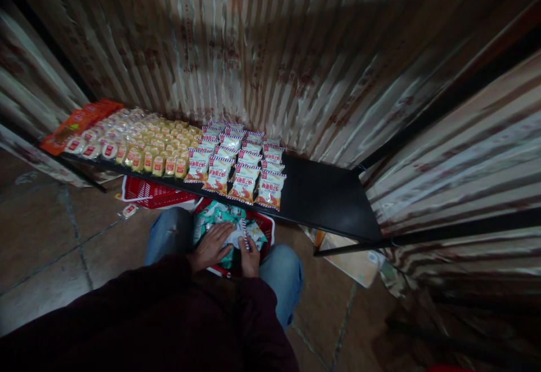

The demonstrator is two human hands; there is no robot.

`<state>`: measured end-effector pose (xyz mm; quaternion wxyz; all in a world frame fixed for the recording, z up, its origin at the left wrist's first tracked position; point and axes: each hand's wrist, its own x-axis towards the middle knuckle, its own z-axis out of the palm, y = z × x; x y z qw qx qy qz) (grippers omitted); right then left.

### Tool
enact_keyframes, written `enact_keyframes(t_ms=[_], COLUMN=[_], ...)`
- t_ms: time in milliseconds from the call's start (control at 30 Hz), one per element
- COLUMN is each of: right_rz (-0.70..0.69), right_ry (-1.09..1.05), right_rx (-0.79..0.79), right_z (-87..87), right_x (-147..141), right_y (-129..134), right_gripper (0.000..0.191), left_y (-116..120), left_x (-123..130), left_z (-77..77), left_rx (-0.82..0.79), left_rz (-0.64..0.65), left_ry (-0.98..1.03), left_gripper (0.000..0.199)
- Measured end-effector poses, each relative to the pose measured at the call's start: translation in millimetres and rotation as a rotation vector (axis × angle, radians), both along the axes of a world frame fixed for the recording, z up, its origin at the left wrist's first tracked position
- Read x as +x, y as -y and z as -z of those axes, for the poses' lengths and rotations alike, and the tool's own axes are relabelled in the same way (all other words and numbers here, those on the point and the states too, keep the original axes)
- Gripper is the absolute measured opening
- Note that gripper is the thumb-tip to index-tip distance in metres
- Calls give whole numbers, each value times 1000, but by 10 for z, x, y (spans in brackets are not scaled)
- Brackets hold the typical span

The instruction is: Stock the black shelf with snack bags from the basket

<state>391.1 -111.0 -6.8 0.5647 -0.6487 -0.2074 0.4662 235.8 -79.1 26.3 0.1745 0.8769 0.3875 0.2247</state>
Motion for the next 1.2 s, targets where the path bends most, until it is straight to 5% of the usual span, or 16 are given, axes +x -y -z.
enact_keyframes(t_ms=[333,500,800,1100,1200], right_rz=[204,163,121,-121,-101], right_ry=[-188,-204,-129,-197,-254], right_rx=[37,45,57,129,125], right_z=[-89,-229,-239,-492,-518], right_x=[-15,-19,36,-85,-103], right_y=[-36,-44,-110,-86,-91], right_gripper=[41,44,53,57,57], left_y=[-82,-59,-191,-158,-101], left_x=[-136,-93,-83,-37,-52], left_z=[162,200,-112,-172,-165], left_rx=[32,-59,-316,-1168,-1340], left_rz=[-36,-97,-303,-224,-179], left_ry=[-42,12,320,826,849], left_gripper=[72,61,50,59,60])
